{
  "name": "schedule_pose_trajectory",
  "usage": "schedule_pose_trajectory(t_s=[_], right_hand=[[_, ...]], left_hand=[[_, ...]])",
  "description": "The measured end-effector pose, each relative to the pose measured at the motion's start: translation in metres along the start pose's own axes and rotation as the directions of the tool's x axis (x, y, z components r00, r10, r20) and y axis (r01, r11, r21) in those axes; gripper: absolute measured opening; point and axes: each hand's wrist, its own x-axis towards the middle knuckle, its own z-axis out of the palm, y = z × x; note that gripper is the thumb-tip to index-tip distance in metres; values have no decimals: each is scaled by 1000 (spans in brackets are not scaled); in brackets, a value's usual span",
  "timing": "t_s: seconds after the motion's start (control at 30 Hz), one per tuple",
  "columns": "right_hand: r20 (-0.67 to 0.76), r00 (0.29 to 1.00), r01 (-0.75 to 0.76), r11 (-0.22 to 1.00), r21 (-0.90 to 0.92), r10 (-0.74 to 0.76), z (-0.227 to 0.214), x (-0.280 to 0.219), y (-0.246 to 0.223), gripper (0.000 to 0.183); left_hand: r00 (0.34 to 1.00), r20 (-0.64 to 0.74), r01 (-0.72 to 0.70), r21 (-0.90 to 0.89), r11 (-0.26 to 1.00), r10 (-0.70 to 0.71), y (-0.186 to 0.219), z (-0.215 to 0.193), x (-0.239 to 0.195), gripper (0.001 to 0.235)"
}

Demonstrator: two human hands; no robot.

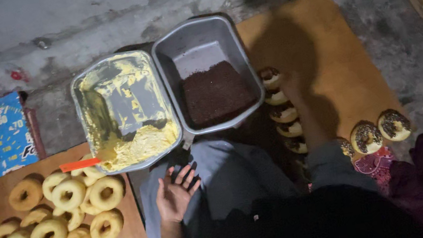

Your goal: The person picks up plain donuts, dips them into a yellow paste, then into a dark granular topping, and places them on a board. The process is repeated for multiple donuts.

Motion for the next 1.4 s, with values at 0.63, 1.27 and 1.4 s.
schedule_pose_trajectory(t_s=[0.63,1.27,1.4], right_hand=[[37,929,370,915,-162,-369,0,-108,30,128],[232,687,651,442,-617,-688,73,-373,-67,71],[468,745,661,618,-425,-475,64,-394,-82,89]], left_hand=[[1000,15,1,0,1000,-1,-2,-12,-3,46],[998,51,-43,-17,999,44,-2,-15,-9,47],[990,86,-108,-50,993,112,8,-33,-19,48]])
